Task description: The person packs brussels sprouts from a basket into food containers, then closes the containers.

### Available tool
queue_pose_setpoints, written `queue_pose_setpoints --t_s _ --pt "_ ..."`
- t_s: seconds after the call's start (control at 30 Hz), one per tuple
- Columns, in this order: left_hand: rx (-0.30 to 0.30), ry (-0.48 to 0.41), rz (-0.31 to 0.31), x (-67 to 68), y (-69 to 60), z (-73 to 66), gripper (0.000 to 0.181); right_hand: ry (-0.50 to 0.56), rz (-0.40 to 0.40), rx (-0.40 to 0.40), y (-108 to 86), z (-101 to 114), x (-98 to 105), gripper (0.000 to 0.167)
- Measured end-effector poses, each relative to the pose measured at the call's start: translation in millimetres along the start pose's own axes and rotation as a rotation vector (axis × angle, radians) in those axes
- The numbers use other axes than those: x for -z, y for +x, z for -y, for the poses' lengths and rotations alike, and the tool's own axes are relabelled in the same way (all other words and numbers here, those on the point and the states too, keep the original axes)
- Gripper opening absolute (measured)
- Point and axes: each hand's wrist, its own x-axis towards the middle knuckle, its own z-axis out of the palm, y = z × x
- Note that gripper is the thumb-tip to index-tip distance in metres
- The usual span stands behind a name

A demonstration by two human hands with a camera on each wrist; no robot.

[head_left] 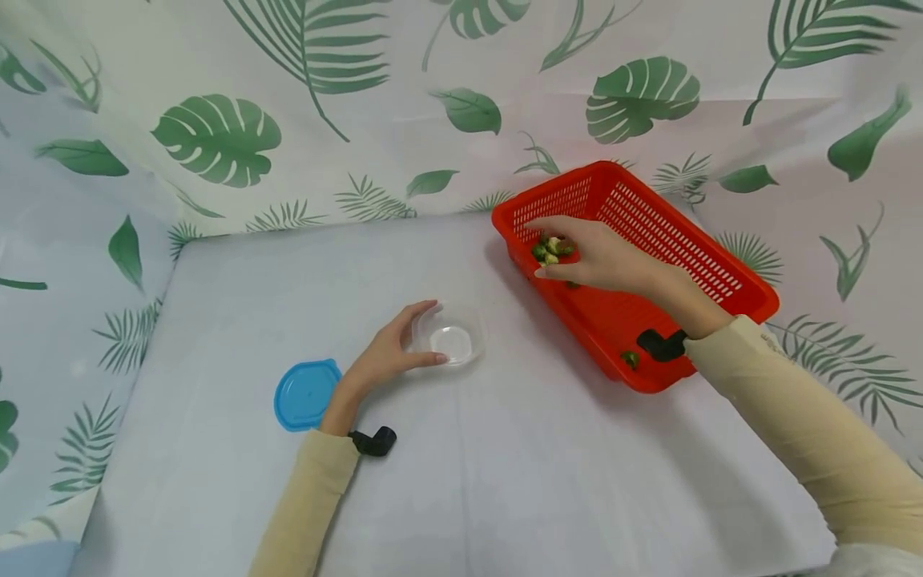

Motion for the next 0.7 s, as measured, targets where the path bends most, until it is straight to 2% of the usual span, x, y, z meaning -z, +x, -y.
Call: queue_pose_setpoints --t_s 0.33,0.7 --pt "-0.022 -0.068 0.017 0.1 2.1 3.5 0.092 0.02 -0.007 -0.105 11.9 -34 -3 0.052" --pt "-0.01 -0.043 0.008 0.8 3.9 2.9 0.092 0.027 -0.089 -0.168 32.0 -64 -10 0.037"
